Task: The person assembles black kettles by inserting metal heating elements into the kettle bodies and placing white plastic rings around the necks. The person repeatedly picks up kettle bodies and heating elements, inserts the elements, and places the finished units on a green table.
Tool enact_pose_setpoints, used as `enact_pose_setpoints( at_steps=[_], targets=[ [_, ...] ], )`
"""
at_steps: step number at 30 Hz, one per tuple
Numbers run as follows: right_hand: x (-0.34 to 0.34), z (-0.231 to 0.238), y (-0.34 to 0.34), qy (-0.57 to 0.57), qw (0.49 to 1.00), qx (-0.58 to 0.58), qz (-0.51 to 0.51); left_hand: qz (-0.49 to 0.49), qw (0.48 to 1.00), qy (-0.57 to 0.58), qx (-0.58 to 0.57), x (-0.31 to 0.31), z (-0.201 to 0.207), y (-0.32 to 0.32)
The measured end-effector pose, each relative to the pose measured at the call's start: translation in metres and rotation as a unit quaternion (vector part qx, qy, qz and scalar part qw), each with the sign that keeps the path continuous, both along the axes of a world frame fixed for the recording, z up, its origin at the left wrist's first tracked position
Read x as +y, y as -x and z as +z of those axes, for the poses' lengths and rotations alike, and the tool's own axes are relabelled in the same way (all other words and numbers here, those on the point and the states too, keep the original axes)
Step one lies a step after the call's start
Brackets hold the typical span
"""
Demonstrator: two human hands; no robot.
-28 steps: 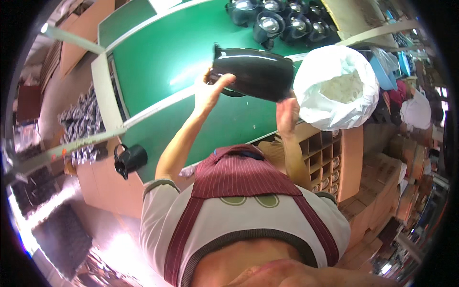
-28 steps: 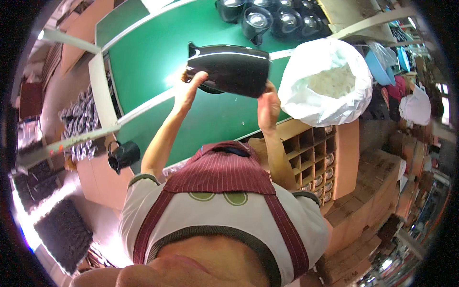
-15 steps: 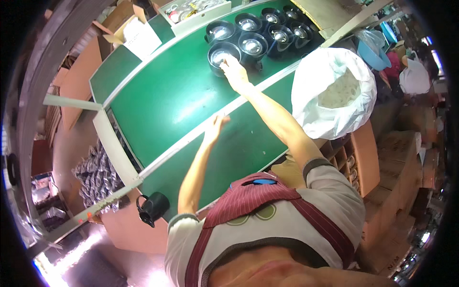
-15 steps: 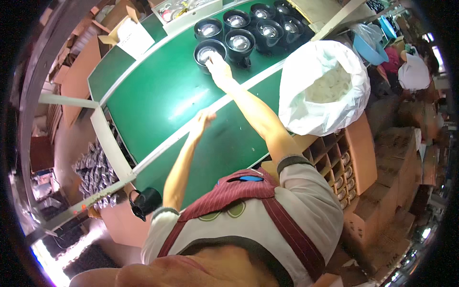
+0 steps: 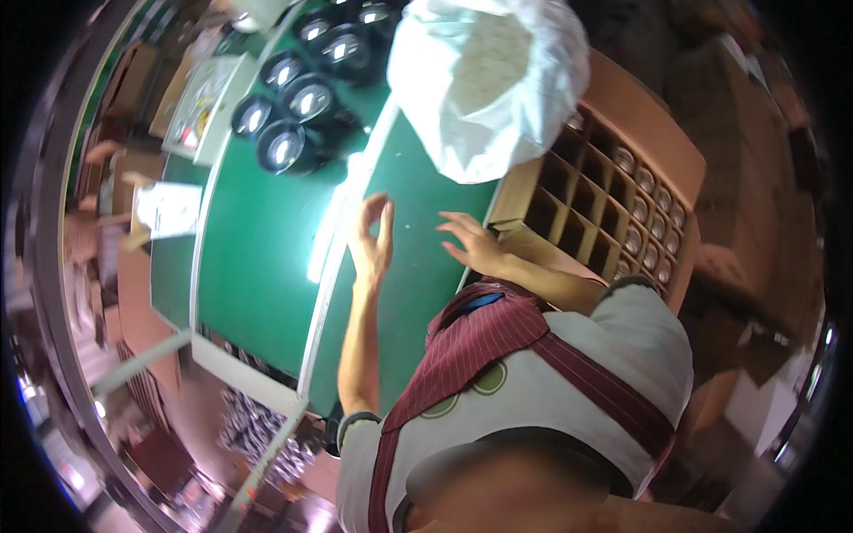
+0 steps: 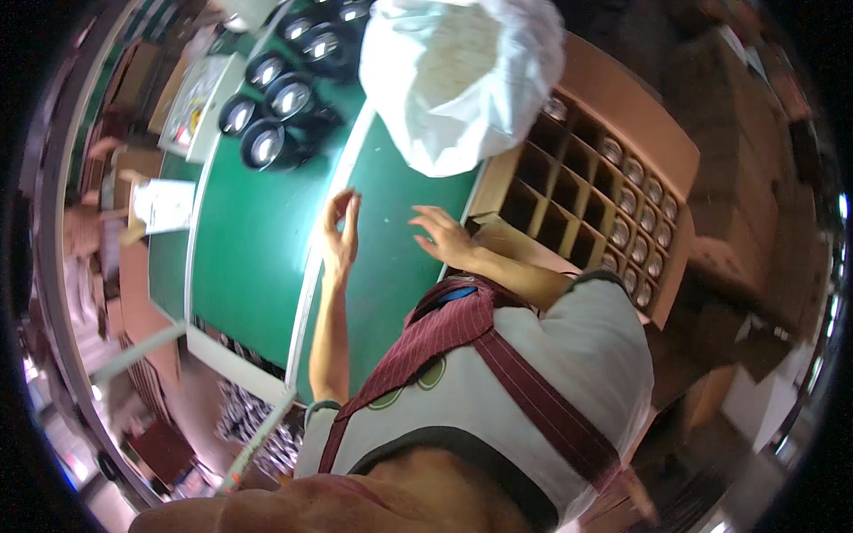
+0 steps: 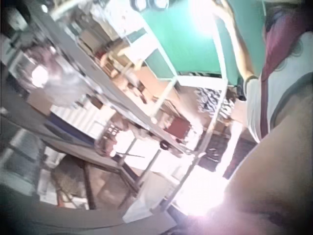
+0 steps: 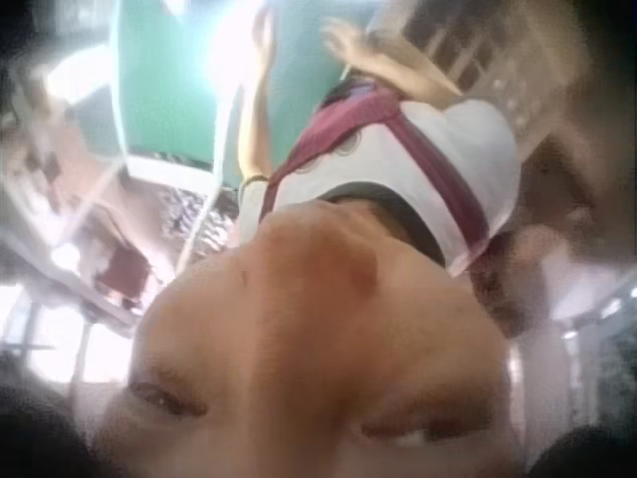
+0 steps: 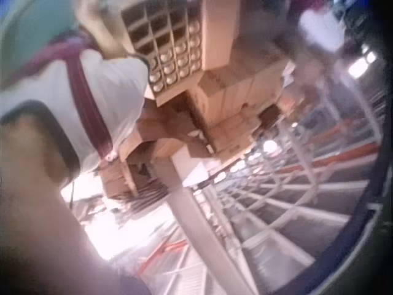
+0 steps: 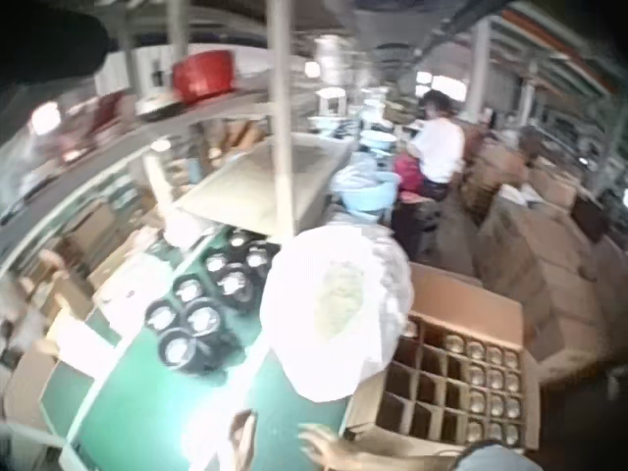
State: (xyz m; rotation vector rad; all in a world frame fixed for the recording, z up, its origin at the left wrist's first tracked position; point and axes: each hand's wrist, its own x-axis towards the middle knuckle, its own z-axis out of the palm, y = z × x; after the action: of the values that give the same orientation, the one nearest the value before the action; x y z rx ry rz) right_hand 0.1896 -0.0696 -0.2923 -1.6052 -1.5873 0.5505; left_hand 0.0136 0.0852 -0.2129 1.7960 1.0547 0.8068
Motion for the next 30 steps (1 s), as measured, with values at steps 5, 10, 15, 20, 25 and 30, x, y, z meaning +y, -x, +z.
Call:
enact_pose_setpoints(
  at_steps=[5,10,15,20,25,30],
  targets=[
    [-0.128,0.016,-0.089,-0.009,0.941,-0.082,-0.328,-0.239,0.941,-0.237,-0.025,0.047,0.05,-0.182],
    [-0.199,-0.005,-0.142,-0.014,0.858,-0.064,-0.51,-0.247,0.875,-0.395,0.129,0.106,-0.03,-0.309],
    [-0.256,-0.045,-0.162,0.047,0.797,0.018,-0.602,-0.222,0.861,-0.376,0.261,0.086,-0.034,-0.324],
    [-0.209,-0.041,-0.244,0.004,0.817,-0.12,-0.564,-0.22,0.867,-0.41,0.179,0.091,-0.008,-0.309],
    [-0.062,-0.041,-0.334,0.018,0.885,-0.102,-0.455,-0.192,0.936,-0.264,0.133,0.106,-0.002,-0.284],
    [0.019,-0.086,-0.416,0.384,0.831,-0.204,-0.347,-0.099,0.985,-0.14,0.023,0.066,0.028,-0.28]
  ],
)
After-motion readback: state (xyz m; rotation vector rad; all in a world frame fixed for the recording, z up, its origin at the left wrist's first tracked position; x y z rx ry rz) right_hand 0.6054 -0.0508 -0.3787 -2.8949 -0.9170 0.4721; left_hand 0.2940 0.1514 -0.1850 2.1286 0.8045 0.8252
